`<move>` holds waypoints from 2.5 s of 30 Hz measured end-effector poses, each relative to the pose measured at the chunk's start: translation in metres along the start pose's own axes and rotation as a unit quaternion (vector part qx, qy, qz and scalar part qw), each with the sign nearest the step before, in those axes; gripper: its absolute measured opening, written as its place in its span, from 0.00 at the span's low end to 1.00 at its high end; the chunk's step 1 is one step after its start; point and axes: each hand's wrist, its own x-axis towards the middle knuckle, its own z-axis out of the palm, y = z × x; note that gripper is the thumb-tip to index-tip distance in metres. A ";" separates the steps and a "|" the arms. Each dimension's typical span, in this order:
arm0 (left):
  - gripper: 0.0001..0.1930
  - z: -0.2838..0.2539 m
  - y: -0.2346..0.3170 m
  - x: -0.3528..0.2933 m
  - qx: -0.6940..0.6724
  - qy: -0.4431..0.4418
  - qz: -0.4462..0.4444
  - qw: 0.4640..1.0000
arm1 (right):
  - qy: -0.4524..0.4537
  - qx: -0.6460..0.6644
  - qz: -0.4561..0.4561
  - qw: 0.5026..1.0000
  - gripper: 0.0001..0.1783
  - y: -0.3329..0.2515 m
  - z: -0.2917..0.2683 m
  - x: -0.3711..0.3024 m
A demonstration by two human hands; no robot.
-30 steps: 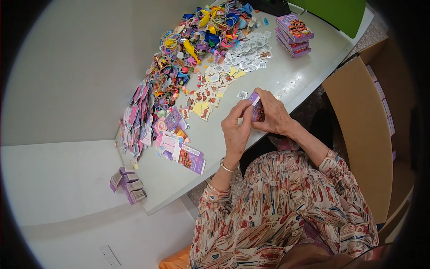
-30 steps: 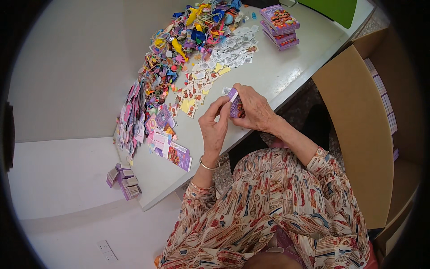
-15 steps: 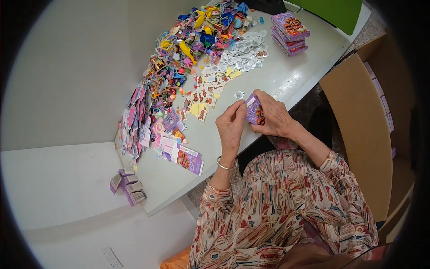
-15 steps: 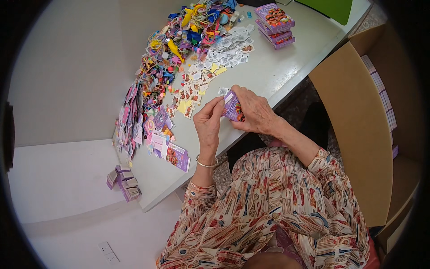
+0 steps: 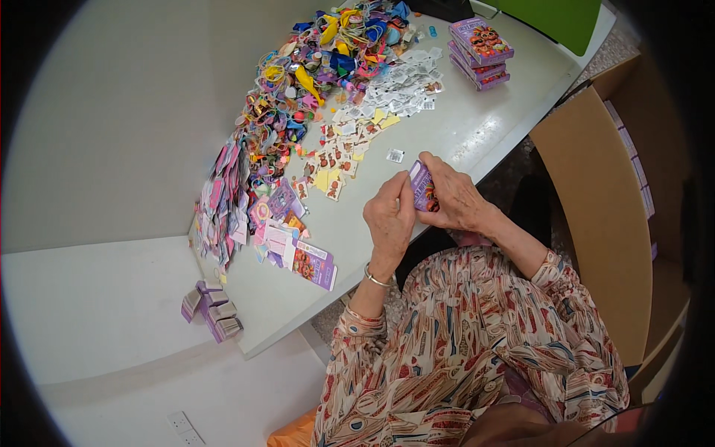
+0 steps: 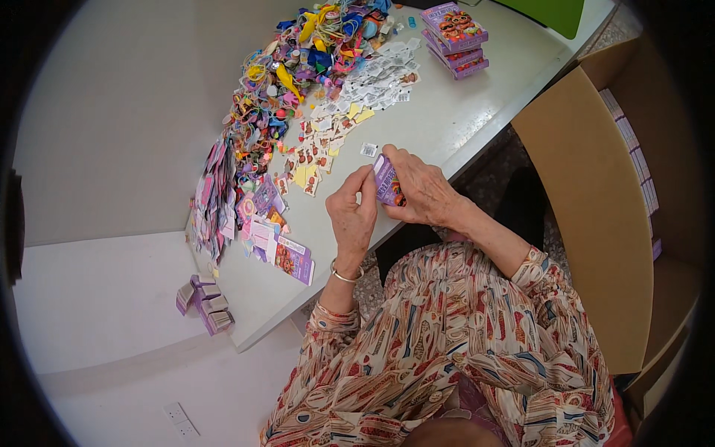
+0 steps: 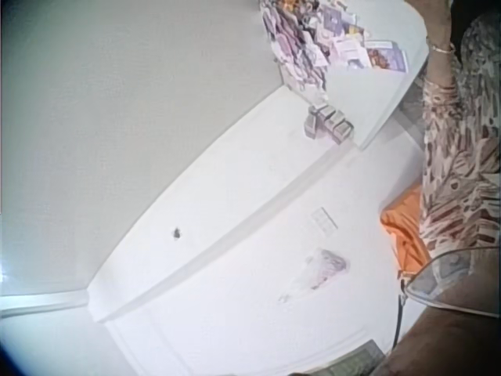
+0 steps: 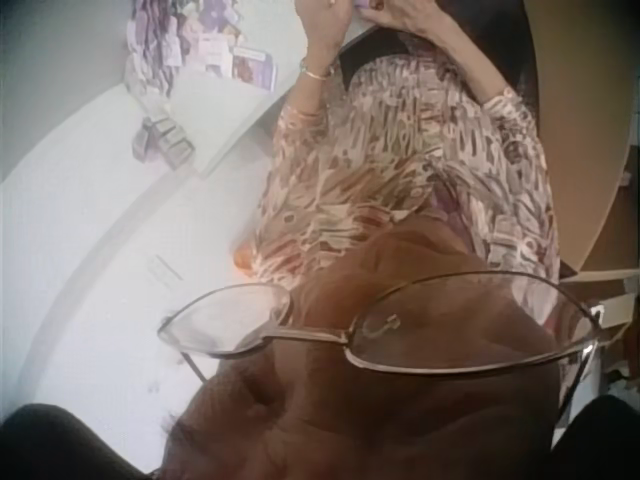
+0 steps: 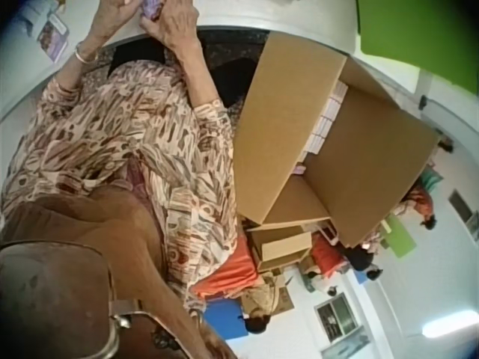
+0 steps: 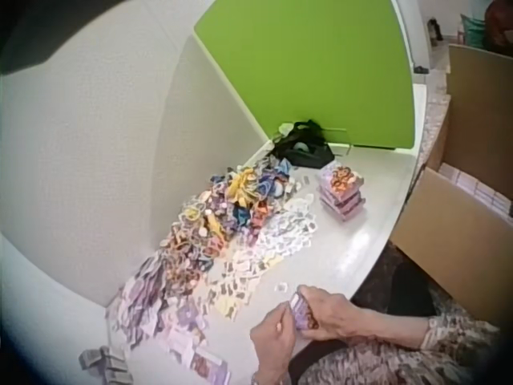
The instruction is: Manually packaging small items into small boxes and then into a larger carton.
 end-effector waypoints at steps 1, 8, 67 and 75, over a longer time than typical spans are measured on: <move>0.08 -0.002 0.003 0.001 0.000 0.000 0.000 1.000 | -0.004 -0.002 -0.008 1.000 0.51 0.000 0.000 -0.001; 0.07 -0.031 0.003 0.032 0.035 -0.197 -0.011 0.980 | -0.044 0.016 -0.027 0.999 0.49 0.005 0.000 -0.008; 0.08 0.003 -0.006 0.000 -0.199 -0.097 -0.114 0.968 | -0.005 -0.029 0.039 0.999 0.43 0.009 -0.009 0.002; 0.26 -0.001 0.014 0.014 -0.205 -0.089 -0.049 0.974 | 0.266 -0.192 0.094 0.940 0.48 0.006 -0.109 0.082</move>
